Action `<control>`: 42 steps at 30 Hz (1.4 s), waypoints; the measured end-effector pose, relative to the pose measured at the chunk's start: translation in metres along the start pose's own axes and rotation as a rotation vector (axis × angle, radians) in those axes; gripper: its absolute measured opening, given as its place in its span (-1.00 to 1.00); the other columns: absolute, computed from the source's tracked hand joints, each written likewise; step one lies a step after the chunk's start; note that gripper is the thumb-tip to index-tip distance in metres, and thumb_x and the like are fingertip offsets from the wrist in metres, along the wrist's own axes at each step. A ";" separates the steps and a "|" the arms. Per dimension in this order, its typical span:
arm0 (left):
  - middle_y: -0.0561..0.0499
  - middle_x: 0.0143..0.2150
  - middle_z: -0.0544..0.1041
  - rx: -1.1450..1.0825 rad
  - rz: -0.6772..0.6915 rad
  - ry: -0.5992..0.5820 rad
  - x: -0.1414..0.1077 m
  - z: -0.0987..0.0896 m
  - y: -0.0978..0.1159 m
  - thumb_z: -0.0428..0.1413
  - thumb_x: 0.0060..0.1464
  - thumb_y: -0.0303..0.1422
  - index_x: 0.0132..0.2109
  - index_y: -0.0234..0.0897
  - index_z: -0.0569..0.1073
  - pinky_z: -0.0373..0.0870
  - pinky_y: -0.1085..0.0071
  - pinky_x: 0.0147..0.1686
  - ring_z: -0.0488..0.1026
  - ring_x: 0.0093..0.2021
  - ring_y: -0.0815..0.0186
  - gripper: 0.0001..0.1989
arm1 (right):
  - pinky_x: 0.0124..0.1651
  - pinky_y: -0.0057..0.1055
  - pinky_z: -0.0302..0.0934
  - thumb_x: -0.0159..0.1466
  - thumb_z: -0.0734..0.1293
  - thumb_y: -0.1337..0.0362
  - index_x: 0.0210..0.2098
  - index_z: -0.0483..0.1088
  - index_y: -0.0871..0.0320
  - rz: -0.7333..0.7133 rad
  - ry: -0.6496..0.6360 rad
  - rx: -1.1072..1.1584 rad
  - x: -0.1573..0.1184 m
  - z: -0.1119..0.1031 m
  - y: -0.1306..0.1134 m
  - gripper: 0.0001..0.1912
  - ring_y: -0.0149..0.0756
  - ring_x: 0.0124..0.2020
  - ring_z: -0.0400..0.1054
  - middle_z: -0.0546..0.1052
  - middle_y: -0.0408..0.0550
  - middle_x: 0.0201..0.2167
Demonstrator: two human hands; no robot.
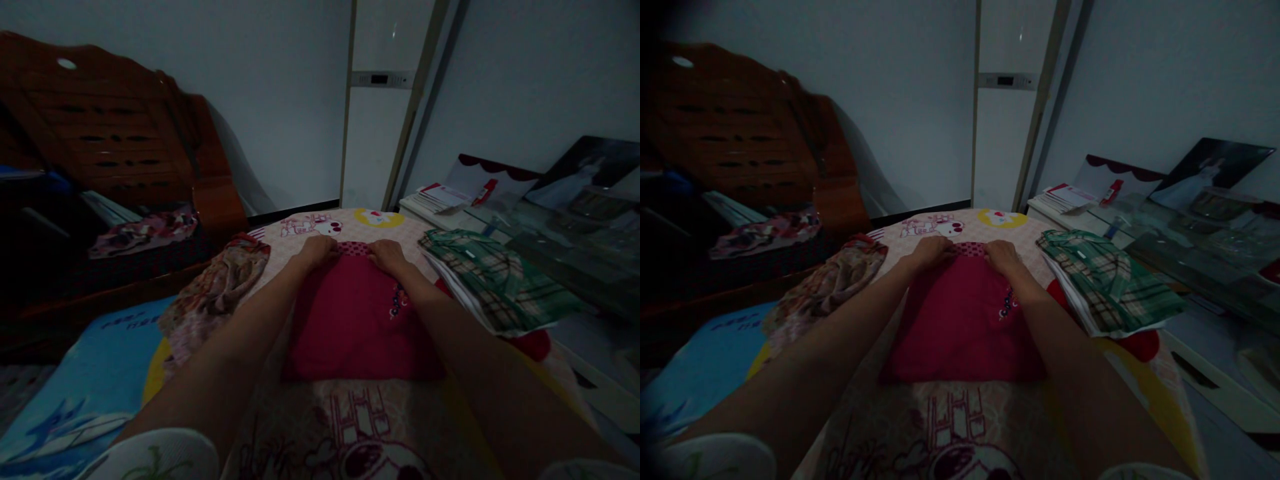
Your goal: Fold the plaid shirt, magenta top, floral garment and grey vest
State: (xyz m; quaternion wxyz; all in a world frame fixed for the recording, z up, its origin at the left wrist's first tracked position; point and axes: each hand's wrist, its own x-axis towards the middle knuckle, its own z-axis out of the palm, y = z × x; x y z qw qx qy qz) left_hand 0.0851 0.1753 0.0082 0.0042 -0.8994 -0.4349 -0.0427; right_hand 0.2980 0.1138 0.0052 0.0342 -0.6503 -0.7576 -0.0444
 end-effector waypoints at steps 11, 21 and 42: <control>-0.10 0.02 0.47 -0.235 -0.069 0.154 -0.080 0.020 0.013 0.03 0.16 -0.45 0.00 -0.25 0.45 0.30 0.33 0.07 0.39 0.04 0.22 -0.72 | 0.05 -0.24 0.13 0.31 0.17 0.32 0.05 0.40 0.24 0.195 0.261 0.119 -0.074 0.031 0.011 -0.64 -0.05 -0.03 0.32 0.51 0.17 -0.06; -0.20 -0.03 0.50 -0.215 -0.406 0.122 -0.053 0.023 -0.026 0.13 0.12 -0.23 0.00 -0.32 0.44 0.33 0.33 -0.06 0.45 -0.02 0.12 -0.66 | 0.04 -0.27 0.15 0.35 0.15 0.31 -0.01 0.45 0.23 0.243 0.200 0.094 -0.057 0.031 0.030 -0.67 -0.09 -0.02 0.35 0.52 0.18 -0.06; -0.12 0.04 0.55 -0.516 -0.436 0.221 -0.037 0.030 -0.019 0.28 -0.03 -0.40 0.09 -0.30 0.47 0.35 0.34 0.06 0.47 0.04 0.17 -0.51 | -0.21 -0.44 0.16 0.13 0.32 0.44 -0.32 0.49 0.23 0.132 0.051 0.170 -0.004 0.027 0.023 -0.87 -0.27 -0.24 0.35 0.50 0.05 -0.21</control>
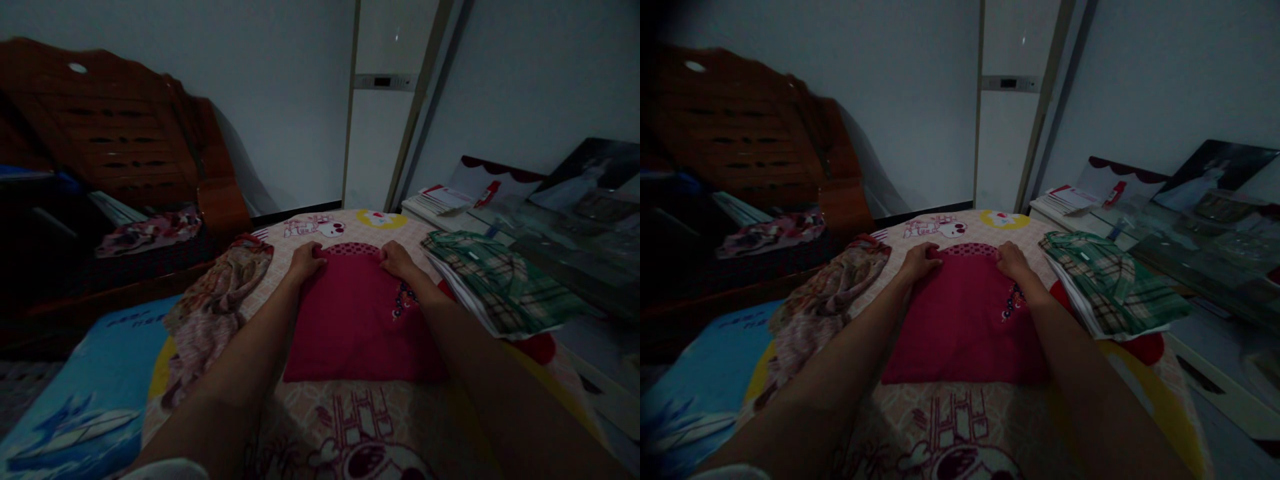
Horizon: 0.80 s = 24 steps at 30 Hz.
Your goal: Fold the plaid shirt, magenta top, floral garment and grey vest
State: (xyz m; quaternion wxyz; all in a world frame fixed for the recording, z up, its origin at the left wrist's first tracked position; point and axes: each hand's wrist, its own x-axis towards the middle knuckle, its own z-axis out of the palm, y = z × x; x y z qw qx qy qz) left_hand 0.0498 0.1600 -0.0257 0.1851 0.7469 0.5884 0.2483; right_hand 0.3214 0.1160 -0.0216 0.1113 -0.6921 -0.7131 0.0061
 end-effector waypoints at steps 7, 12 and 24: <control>-0.05 -0.06 0.58 -0.096 0.008 0.039 0.000 0.005 -0.004 0.25 -0.05 -0.46 0.05 -0.27 0.52 0.38 0.34 0.02 0.49 -0.04 0.20 -0.55 | -0.09 -0.39 0.18 0.12 0.29 0.47 -0.20 0.48 0.18 -0.059 0.037 -0.026 -0.007 0.004 -0.002 -0.73 -0.21 -0.15 0.39 0.57 0.03 -0.20; -0.06 -0.07 0.59 -0.124 0.022 0.045 0.000 0.009 -0.008 0.25 -0.05 -0.46 0.04 -0.28 0.53 0.39 0.31 0.01 0.50 -0.06 0.19 -0.56 | 0.05 -0.28 0.18 0.19 0.33 0.33 -0.04 0.49 0.21 -0.030 -0.004 -0.147 -0.006 0.000 -0.009 -0.66 -0.08 -0.02 0.40 0.56 0.15 -0.06; -0.06 -0.09 0.60 -0.342 0.081 0.157 -0.002 0.000 -0.007 0.21 -0.06 -0.51 0.01 -0.28 0.55 0.41 0.28 -0.01 0.52 -0.10 0.20 -0.58 | -0.04 -0.30 0.22 0.24 0.29 0.31 -0.15 0.52 0.19 0.017 0.025 -0.136 -0.002 -0.022 -0.019 -0.77 -0.11 -0.06 0.42 0.58 0.11 -0.14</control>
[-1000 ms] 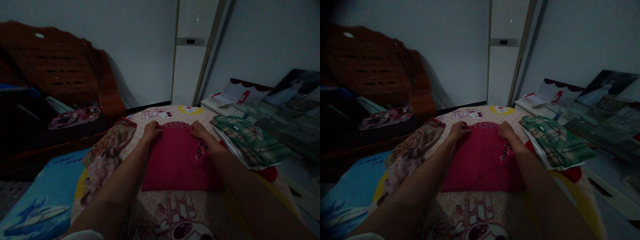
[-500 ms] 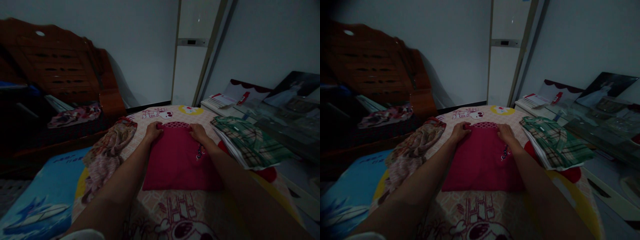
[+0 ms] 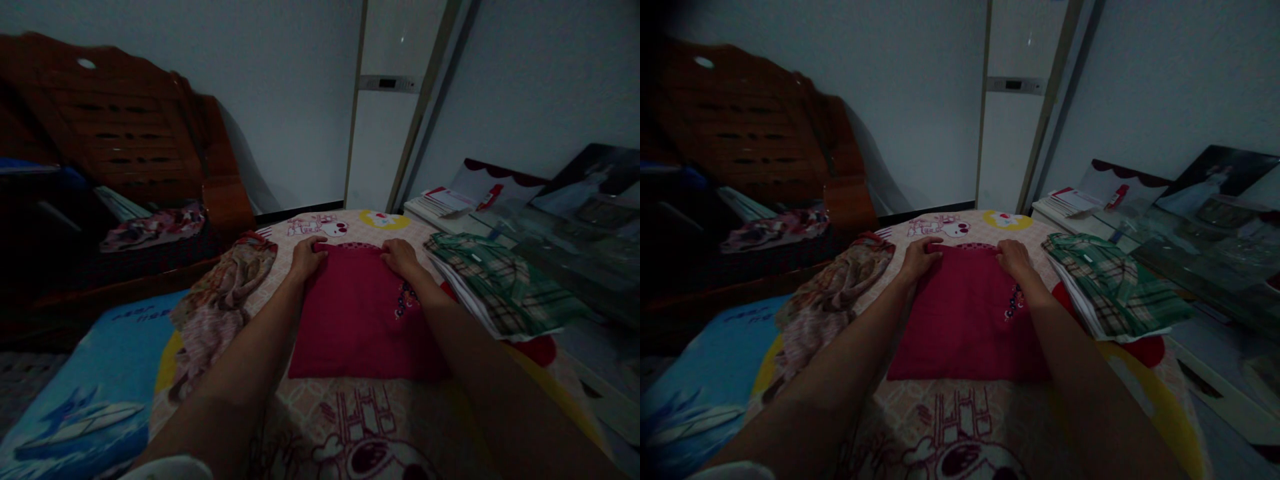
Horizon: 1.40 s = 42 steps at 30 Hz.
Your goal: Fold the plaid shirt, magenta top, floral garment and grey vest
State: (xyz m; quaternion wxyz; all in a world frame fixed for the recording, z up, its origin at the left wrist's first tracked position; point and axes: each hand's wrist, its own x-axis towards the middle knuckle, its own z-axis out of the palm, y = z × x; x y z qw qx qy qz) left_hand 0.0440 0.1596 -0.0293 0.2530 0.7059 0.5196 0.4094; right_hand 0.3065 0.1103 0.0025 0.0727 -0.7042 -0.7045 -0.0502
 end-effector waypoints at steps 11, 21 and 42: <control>-0.15 -0.01 0.57 0.219 -0.070 -0.054 0.000 -0.002 -0.019 0.23 -0.01 -0.43 0.09 -0.33 0.50 0.37 0.25 0.06 0.49 -0.01 0.13 -0.55 | 0.12 -0.20 0.16 0.28 0.27 0.32 0.04 0.43 0.23 -0.056 -0.016 -0.047 -0.002 0.015 -0.011 -0.66 -0.05 0.06 0.35 0.50 0.19 0.02; -0.16 0.18 0.46 0.271 0.185 -0.215 -0.029 -0.007 0.034 0.11 0.14 -0.36 0.17 -0.31 0.42 0.25 0.27 0.20 0.38 0.18 0.15 -0.56 | 0.33 -0.13 -0.03 0.37 0.17 0.14 0.30 0.19 0.25 -0.264 -0.122 0.185 -0.103 0.018 -0.022 -0.44 -0.09 0.35 0.06 0.23 0.20 0.32; -0.19 0.46 -0.03 0.421 0.584 -0.642 -0.140 0.011 0.046 -0.18 0.30 0.03 0.45 -0.18 -0.11 -0.13 0.07 0.36 -0.09 0.45 0.18 -0.29 | 0.35 -0.09 -0.05 0.39 0.14 0.08 0.27 0.23 0.31 -0.146 0.099 0.127 -0.153 0.042 -0.015 -0.42 -0.01 0.36 0.05 0.20 0.28 0.33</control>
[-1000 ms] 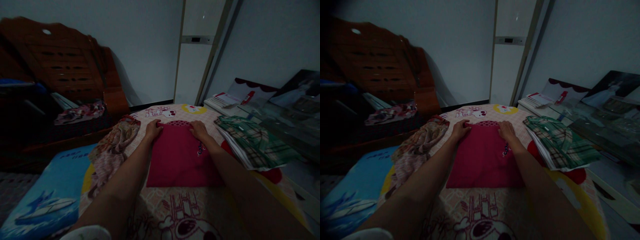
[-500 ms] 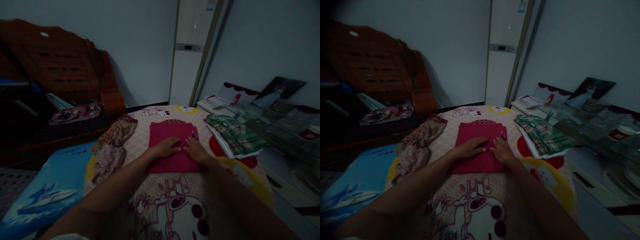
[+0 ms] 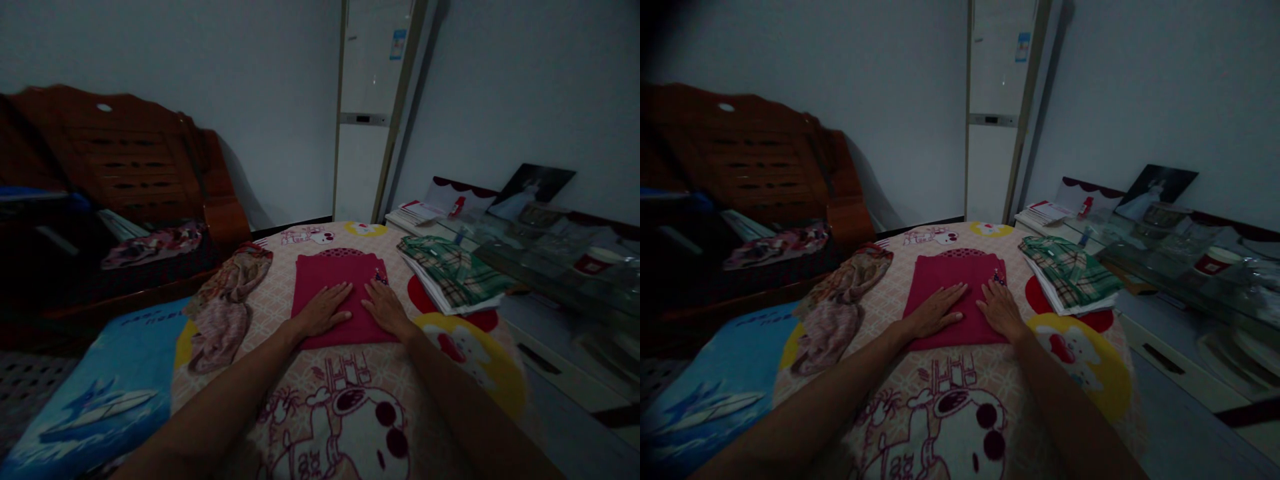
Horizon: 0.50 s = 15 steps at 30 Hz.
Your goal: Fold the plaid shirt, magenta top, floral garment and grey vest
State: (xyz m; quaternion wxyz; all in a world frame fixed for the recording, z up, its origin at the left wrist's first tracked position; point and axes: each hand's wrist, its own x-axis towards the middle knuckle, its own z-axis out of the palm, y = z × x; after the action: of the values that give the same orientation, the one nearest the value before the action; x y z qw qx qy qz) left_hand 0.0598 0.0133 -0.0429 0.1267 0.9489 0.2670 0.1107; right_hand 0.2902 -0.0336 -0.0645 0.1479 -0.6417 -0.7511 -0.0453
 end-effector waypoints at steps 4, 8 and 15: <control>-0.23 0.45 -0.04 0.068 0.001 -0.041 0.001 0.003 -0.002 -0.16 0.29 0.03 0.42 -0.19 0.01 -0.14 0.02 0.36 -0.09 0.45 0.11 -0.31 | 0.32 -0.04 0.00 0.36 0.17 0.11 0.24 0.28 0.25 -0.009 0.039 0.075 -0.001 0.005 0.003 -0.46 -0.02 0.34 0.09 0.23 0.24 0.32; -0.22 0.45 -0.04 0.082 0.025 -0.043 0.003 0.004 -0.004 -0.15 0.29 0.02 0.42 -0.16 0.03 -0.12 0.00 0.35 -0.09 0.44 0.07 -0.33 | 0.27 -0.08 0.09 0.34 0.17 0.22 0.16 0.37 0.21 0.054 0.190 0.194 0.007 0.003 0.017 -0.55 -0.08 0.25 0.22 0.37 0.21 0.22; -0.25 0.46 -0.07 0.064 0.030 -0.061 0.001 0.004 -0.007 -0.21 0.28 0.07 0.42 -0.20 0.02 -0.14 -0.02 0.35 -0.11 0.45 0.04 -0.29 | 0.02 -0.41 0.22 0.29 0.18 0.29 -0.17 0.54 0.23 0.365 0.098 0.179 0.060 -0.018 0.055 -0.68 -0.25 -0.06 0.43 0.58 0.10 -0.12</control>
State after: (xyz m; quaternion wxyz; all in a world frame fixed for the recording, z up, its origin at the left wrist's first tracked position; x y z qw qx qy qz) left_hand 0.0587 0.0193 -0.0487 0.1026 0.9593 0.2520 0.0750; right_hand 0.3395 0.0282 -0.0372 0.2465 -0.7486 -0.6153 0.0178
